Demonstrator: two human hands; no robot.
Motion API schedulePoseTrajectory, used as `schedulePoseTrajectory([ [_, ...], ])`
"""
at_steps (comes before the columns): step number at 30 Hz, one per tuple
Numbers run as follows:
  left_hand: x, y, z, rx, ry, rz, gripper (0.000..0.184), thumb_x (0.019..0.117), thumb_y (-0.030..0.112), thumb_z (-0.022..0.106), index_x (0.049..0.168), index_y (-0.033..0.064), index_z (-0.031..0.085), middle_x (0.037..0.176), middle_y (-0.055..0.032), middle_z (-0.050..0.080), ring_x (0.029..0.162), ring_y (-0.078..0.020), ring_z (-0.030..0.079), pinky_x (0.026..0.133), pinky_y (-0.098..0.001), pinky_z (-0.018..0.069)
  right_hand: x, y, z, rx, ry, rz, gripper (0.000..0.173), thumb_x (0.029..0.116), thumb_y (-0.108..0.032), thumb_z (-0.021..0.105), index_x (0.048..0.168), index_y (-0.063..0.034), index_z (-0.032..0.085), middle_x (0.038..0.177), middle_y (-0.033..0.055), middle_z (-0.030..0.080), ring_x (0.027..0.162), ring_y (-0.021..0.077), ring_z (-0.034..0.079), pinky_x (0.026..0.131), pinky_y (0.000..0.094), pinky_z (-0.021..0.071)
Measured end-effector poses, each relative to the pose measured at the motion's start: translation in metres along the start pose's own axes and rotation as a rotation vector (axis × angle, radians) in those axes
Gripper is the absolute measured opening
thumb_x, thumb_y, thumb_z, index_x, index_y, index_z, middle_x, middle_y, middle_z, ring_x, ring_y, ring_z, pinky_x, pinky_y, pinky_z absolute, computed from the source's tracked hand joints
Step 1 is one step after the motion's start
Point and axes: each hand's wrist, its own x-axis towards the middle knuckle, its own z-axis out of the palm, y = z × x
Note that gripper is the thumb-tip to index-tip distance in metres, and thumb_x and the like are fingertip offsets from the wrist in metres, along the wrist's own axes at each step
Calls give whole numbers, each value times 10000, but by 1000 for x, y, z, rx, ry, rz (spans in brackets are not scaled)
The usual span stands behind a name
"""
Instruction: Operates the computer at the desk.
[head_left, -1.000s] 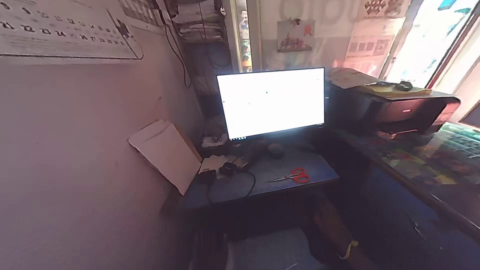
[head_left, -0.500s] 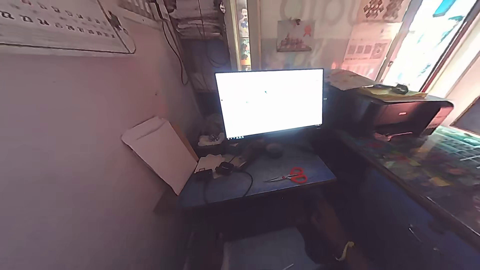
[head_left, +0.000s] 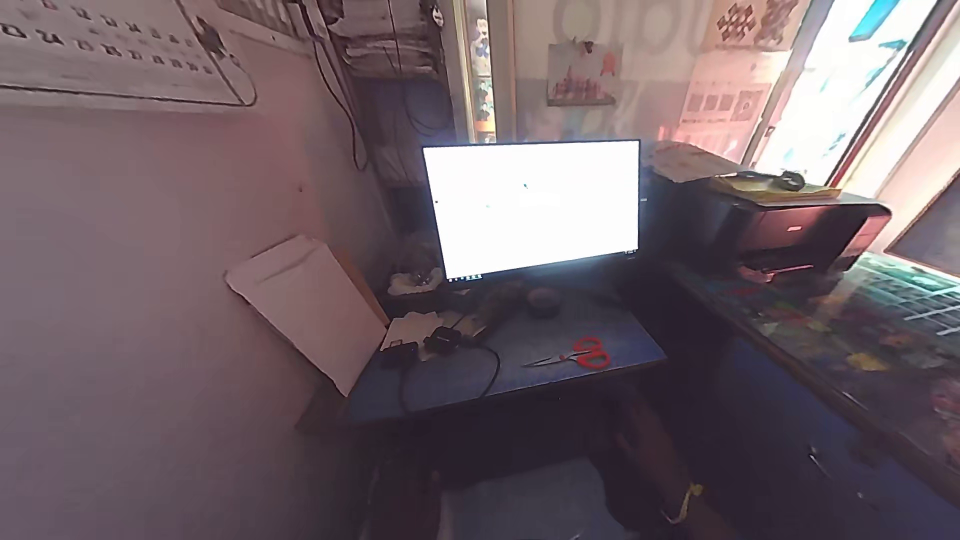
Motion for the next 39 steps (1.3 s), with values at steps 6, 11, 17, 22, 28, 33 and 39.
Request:
schedulePoseTrajectory([
  [6, -5, -4, 3, -12, 25, 17, 652, 1055, 495, 387, 1529, 53, 462, 1617, -214, 374, 1531, -408, 285, 1267, -558, 183, -2, -2, 1, -29, 22, -83, 479, 968, -328, 595, 1403, -131, 632, 1498, 130, 549, 1401, 313, 505, 1149, 464, 442],
  [11, -10, -6, 5, -28, 71, 27, 680, 1054, 523, 384, 1526, 40, 463, 1617, -234, 362, 1528, -415, 286, 1262, -552, 198, -4, -4, 4, -6, 61, -109, 547, 952, -307, 620, 1469, -138, 568, 1519, 133, 530, 1394, 323, 516, 1138, 483, 452],
  [17, -7, -5, 4, -4, 63, 37, 693, 1055, 524, 345, 1534, 35, 450, 1614, -229, 372, 1519, -413, 311, 1257, -555, 212, -5, -1, 2, -34, 14, -145, 509, 934, -337, 616, 1412, -161, 628, 1492, 117, 557, 1368, 307, 539, 1124, 478, 461],
  [22, -6, -9, 10, 34, 67, 50, 688, 1051, 534, 343, 1533, 58, 462, 1607, -212, 393, 1515, -399, 328, 1256, -552, 221, -6, 5, 5, -6, 9, -155, 510, 918, -347, 635, 1401, -182, 641, 1482, 136, 560, 1356, 333, 544, 1114, 500, 465],
  [28, -5, -11, 13, 48, 81, 68, 682, 1058, 522, 318, 1524, 49, 473, 1604, -215, 397, 1518, -392, 325, 1263, -545, 205, -5, 5, 5, 1, 27, -175, 489, 920, -345, 636, 1381, -183, 657, 1476, 112, 568, 1370, 301, 533, 1125, 484, 460],
  [33, -5, -10, 12, 49, 57, 57, 689, 1055, 528, 310, 1530, 53, 464, 1613, -209, 385, 1523, -388, 317, 1257, -560, 202, -6, 3, 3, 1, 14, -157, 491, 917, -337, 652, 1382, -180, 657, 1475, 128, 565, 1374, 316, 527, 1125, 484, 459],
  [39, -5, -10, 14, 50, 76, 58, 693, 1055, 530, 307, 1521, 45, 475, 1607, -214, 394, 1514, -402, 329, 1251, -565, 213, -6, 6, 6, -4, 45, -198, 493, 930, -354, 616, 1393, -188, 648, 1483, 102, 564, 1379, 297, 525, 1126, 476, 461],
])
